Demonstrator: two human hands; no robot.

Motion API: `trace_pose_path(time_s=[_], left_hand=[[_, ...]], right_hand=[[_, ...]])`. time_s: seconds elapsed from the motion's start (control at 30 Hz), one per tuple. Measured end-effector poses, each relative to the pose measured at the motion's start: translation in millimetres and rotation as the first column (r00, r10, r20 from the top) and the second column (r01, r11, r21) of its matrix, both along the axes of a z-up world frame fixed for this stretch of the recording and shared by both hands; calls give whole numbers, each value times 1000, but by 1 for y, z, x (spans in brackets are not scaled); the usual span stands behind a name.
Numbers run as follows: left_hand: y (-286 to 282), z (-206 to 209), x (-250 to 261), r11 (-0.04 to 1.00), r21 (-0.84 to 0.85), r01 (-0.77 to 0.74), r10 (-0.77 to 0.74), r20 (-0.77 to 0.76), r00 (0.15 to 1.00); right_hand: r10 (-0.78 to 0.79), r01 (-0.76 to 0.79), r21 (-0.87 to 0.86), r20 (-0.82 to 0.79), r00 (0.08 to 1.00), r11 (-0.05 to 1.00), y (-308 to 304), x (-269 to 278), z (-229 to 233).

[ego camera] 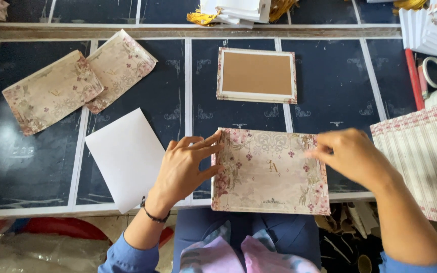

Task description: The person inserts white paper sheets into patterned book covers one by one. They repeatedly pick up a cover, place a sheet inside, and stack the assembled unit on a growing pile on the table.

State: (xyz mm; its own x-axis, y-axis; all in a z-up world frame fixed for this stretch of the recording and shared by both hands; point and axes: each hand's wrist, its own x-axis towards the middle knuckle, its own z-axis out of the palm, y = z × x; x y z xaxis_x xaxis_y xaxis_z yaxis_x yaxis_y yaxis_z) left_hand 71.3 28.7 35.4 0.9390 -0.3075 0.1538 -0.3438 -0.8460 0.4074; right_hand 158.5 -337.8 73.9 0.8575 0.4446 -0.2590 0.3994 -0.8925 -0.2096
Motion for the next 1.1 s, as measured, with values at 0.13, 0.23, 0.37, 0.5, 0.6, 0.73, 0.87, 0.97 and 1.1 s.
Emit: trace_pose_path(time_s=[0.13,0.23,0.37,0.5,0.6,0.73,0.87,0.97,1.1], left_hand=[[-3,6,-5,996,-87,-17,18,7,1000],[-4,17,-6,986,-153,-59,34,-160,987],[-3,14,-6,979,-188,-79,43,-184,982],[-5,-2,-8,973,-214,-84,56,-132,990],[-5,-3,-8,970,-230,-81,50,-140,989],[-5,-3,-9,970,-230,-76,47,-130,990],[-5,-7,-12,958,-281,-51,26,-94,995],[-7,-14,-15,948,-314,-55,38,-61,997],[-8,-16,-17,888,-453,-78,44,-85,995]], right_hand=[[-148,159,207,-67,987,965,18,68,-12],[-1,-123,355,330,944,927,22,129,-69],[175,-228,207,244,954,952,47,169,-113],[321,-350,120,208,924,929,42,194,-141],[426,-447,35,243,872,894,37,206,-154],[379,-381,30,60,923,924,44,199,-125],[401,-451,106,310,862,886,36,174,-66],[279,-465,260,528,802,846,10,127,-11],[193,-454,209,698,690,866,-27,19,33]])
